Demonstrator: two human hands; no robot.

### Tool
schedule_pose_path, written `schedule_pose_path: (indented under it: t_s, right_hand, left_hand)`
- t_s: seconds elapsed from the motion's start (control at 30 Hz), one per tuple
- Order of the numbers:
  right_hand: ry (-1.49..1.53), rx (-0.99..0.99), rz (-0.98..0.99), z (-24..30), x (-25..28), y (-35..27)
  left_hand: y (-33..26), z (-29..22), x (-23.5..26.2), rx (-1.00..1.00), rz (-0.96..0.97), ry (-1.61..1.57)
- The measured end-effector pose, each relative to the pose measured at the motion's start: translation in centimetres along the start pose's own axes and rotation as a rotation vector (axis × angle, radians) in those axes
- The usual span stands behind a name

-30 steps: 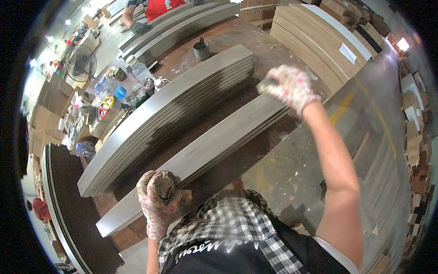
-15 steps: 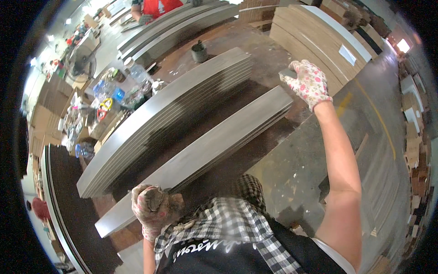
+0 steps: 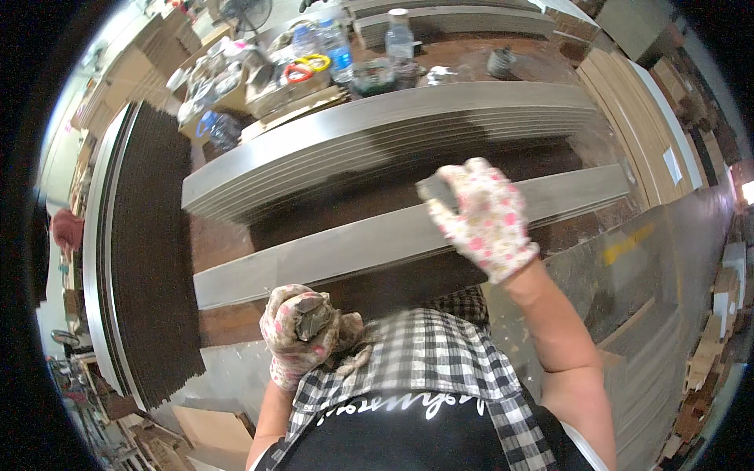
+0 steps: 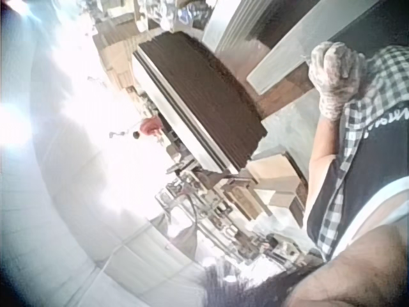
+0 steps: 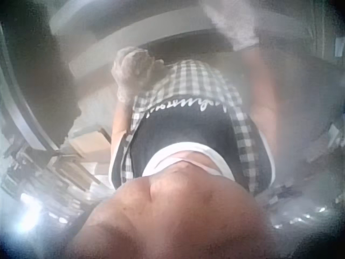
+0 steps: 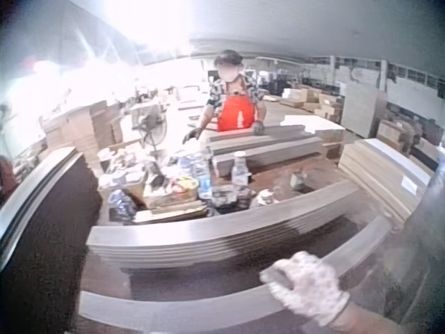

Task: The person picks up long wooden boards from a stack on the floor, places them on a workbench, and applies a substance from a container using a small block and a cloth to treat the surface.

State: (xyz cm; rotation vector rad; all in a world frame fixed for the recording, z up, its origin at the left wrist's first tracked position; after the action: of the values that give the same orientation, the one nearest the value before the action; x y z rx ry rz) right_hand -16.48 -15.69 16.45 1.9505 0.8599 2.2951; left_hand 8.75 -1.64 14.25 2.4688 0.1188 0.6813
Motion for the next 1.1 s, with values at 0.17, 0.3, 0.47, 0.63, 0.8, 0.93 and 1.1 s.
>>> schedule_pose_path:
  t_s: [0.17,0.3,0.47,0.63,0.8,0.93,1.1]
  right_hand:
    - [0.134,0.302,0.022,16.4,-3.3,2.9]
    - [0.183,0.456,0.130,27.7,-5.3,5.0]
    - [0.429,0.552,-0.097,27.8,-2.9,2.5]
    - [0.269,0.328,-0.261,16.7,-1.4,-4.0]
    - [-0.045,0.073,-0.368,7.8,-1.5,-8.8]
    - [-0.148,-0.145,-0.406,-2.9,1.0,-10.6]
    - [-0.200,-0.488,-0.403,-18.8,2.3,-13.5]
  left_hand:
    - [-3.9,1.6,6.3,0.049,-0.095,0.034]
    - [-5.9,2.8,9.3,0.115,-0.129,0.034]
    - [-7.3,3.8,11.2,0.135,-0.170,-0.017]
    - [-5.1,3.6,9.5,0.096,-0.133,-0.210]
    - [-1.0,2.0,4.1,-0.040,0.033,-0.314]
    - [2.0,-0.3,-1.6,-0.041,0.119,-0.334]
    - [4.1,-2.6,-8.5,0.021,0.225,-0.367]
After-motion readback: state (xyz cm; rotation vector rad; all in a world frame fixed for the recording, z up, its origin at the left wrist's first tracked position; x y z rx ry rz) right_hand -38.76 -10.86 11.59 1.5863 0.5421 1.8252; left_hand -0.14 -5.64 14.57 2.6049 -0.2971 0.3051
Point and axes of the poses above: each hand's wrist, its own y-axis towards the middle knuckle, its own x-axis out of the back of the hand, z = x × y, the point moved 4 cm from there along y, towards the middle knuckle, and after that the axes turned 15 degrees about -y, right-handed, at the moved point
